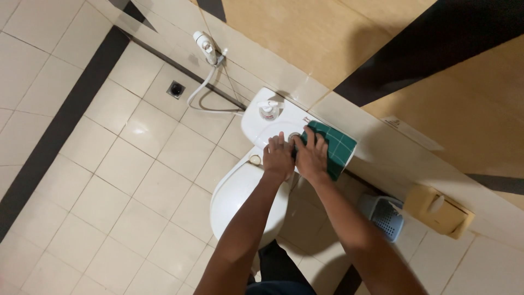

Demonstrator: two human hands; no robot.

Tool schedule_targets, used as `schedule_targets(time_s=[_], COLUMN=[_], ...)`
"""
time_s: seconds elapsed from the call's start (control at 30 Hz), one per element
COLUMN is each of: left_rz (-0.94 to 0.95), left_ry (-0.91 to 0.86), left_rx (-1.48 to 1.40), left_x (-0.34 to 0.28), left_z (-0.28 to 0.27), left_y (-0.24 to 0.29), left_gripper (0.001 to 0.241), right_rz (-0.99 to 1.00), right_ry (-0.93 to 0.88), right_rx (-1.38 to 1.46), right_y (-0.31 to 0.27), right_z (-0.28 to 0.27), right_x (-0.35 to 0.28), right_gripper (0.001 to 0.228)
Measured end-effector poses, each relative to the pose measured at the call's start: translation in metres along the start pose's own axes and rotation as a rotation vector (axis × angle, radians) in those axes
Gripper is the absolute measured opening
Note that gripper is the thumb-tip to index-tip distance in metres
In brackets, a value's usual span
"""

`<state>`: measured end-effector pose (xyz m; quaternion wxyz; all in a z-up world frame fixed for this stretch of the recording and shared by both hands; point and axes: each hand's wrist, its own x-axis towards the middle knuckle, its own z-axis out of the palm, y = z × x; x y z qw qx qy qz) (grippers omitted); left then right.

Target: The person places a green cloth on the toilet tank, then uses a white tissue to wipe the sink area. They pick up a yellow sponge and scrub the sink basin and surrounding counter surfaces. The person then returns the sponge to the sink and continues wiping the counter with the tissue.

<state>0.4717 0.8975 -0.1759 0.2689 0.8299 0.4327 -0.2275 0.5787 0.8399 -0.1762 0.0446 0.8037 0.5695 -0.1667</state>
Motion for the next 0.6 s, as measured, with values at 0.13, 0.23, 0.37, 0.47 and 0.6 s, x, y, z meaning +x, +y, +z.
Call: schedule_targets(time_s=[0.13, 0.23, 0.37, 0.47, 0.6], left_rz=[0.013, -0.021, -0.031, -0.016, 0.004], left_ry=[0.064, 0.031, 0.03, 0.046, 0.067], left_rx=[0.029, 0.003, 0.061, 0.013, 0.054], left_x=[0.016, 0.02, 0.03, 0.017, 0.025], left_z=[0.017, 0.019, 0.026, 0.016, 0.025], left_y=[0.003, 0.003, 0.001, 0.002, -0.005], left_gripper=[0.066, 0.062, 0.065, 0.065, 0.063], right_rz=[0.034, 0.072, 0.03, 0.035, 0.001], right_ry=[-0.077, -0.177, -0.135, -0.085, -0.082], right_rx=[0.005, 0.012, 0.085, 0.085, 0.094], right_y=[-0.001, -0.01, -0.008, -0.006, 0.001], right_z=[-0.004, -0.023, -0.029, -0.031, -0.016], right_x=[0.011, 0.007, 0.006, 0.001, 0.009], right_gripper=[0.057, 0.062, 0.05, 0.048, 0.045])
